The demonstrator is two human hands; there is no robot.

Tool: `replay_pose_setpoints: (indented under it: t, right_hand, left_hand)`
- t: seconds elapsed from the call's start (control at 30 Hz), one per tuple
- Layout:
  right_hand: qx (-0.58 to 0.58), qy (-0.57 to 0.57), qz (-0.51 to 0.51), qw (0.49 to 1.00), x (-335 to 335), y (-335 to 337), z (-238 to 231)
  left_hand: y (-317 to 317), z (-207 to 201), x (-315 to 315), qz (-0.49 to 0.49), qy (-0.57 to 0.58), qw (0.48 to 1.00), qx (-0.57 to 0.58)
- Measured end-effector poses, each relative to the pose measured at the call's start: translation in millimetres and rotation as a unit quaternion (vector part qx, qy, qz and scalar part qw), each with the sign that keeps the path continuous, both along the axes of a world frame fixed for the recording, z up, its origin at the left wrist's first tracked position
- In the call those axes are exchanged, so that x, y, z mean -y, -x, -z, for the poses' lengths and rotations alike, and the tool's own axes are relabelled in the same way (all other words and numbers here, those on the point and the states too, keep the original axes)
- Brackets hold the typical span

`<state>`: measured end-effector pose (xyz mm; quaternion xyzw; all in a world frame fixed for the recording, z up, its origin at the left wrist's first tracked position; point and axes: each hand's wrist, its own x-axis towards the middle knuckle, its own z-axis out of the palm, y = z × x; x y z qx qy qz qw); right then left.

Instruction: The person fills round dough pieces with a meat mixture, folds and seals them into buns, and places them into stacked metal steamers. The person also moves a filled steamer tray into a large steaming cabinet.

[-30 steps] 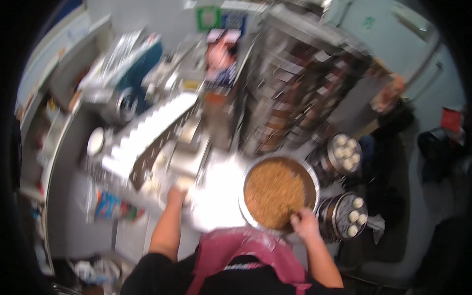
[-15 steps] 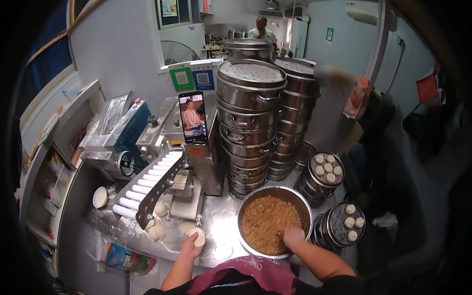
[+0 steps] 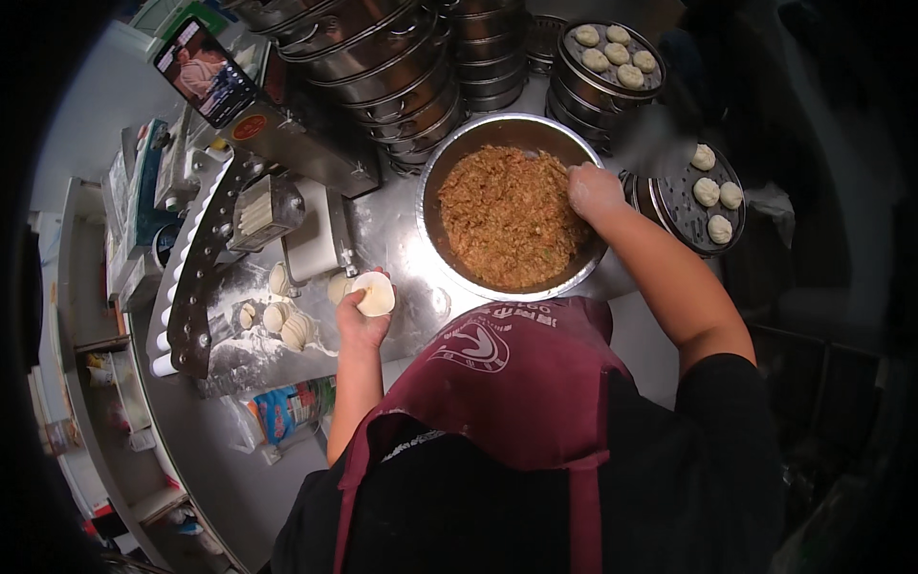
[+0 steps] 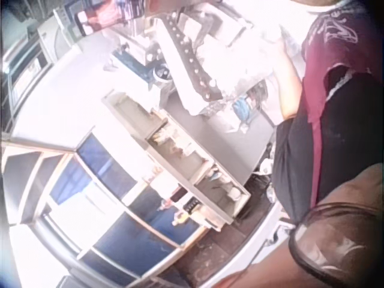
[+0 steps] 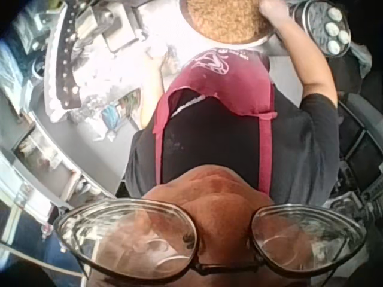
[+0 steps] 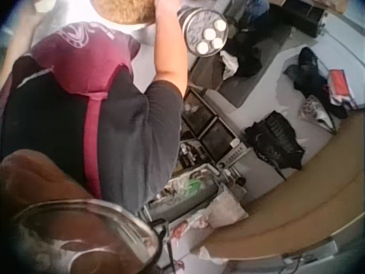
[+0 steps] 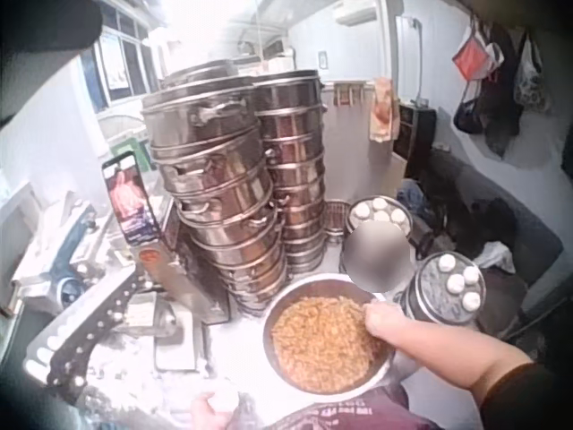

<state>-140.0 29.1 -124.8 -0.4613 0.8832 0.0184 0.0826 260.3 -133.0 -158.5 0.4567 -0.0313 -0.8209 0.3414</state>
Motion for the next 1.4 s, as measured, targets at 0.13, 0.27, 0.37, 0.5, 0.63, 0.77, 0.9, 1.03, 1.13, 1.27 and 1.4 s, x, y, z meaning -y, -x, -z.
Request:
replay_pose_setpoints:
  t: [0.13,0.27,0.37,0.5,0.63,0.77,0.9,1.03,1.13,1.27,1.4]
  right_hand:
    - [0.006,0.024,0.022,0.999,12.2,0.2,20.7]
    - [0.053,0.000,-0.004,0.999,20.0,8.4,34.7]
    - [0.076,-0.047,-0.009,0.996,22.9,16.2,38.5]
    - [0.129,-0.068,-0.128,0.981,19.9,18.7,39.8]
    - [0.351,-0.046,0.019,0.935,9.2,6.1,39.7]
    - [0.577,0.009,0.161,0.801,0.0,-12.5,28.9]
    - [0.722,0.104,0.217,0.649,-8.5,-38.0,0.2]
    - [0.726,0.219,0.205,0.619,-9.6,-74.8,-28.1]
    - [0.341,0.350,0.005,0.873,-6.8,-104.0,-33.4]
    - [0.147,0.366,-0.111,0.912,-14.2,-122.2,-35.9]
    - [0.112,0.306,-0.191,0.926,-48.5,-111.8,-56.9]
  left_hand:
    - [9.3,-14.4,3.3,0.009,-0.007,0.999,-0.030]
    - [10.8,-20.4,5.5,0.035,0.032,0.998,-0.038]
    - [13.7,-26.4,2.4,0.054,0.054,0.997,-0.009]
    - [23.0,-34.5,-5.8,0.078,0.077,0.994,-0.001]
    - [37.8,-40.2,-10.7,0.078,0.040,0.996,0.009]
    - [60.0,-44.5,-13.6,0.083,0.056,0.994,0.038]
    - [105.8,-44.0,-18.5,0.042,0.074,0.995,0.047]
    - [168.1,-46.2,-28.8,0.060,0.063,0.996,0.037]
    - [205.1,-54.5,-34.7,0.042,0.021,0.996,-0.079]
    - [222.9,-64.8,-37.3,-0.010,0.037,0.990,-0.133]
    - [201.9,-68.0,-33.9,-0.013,0.065,0.995,-0.070]
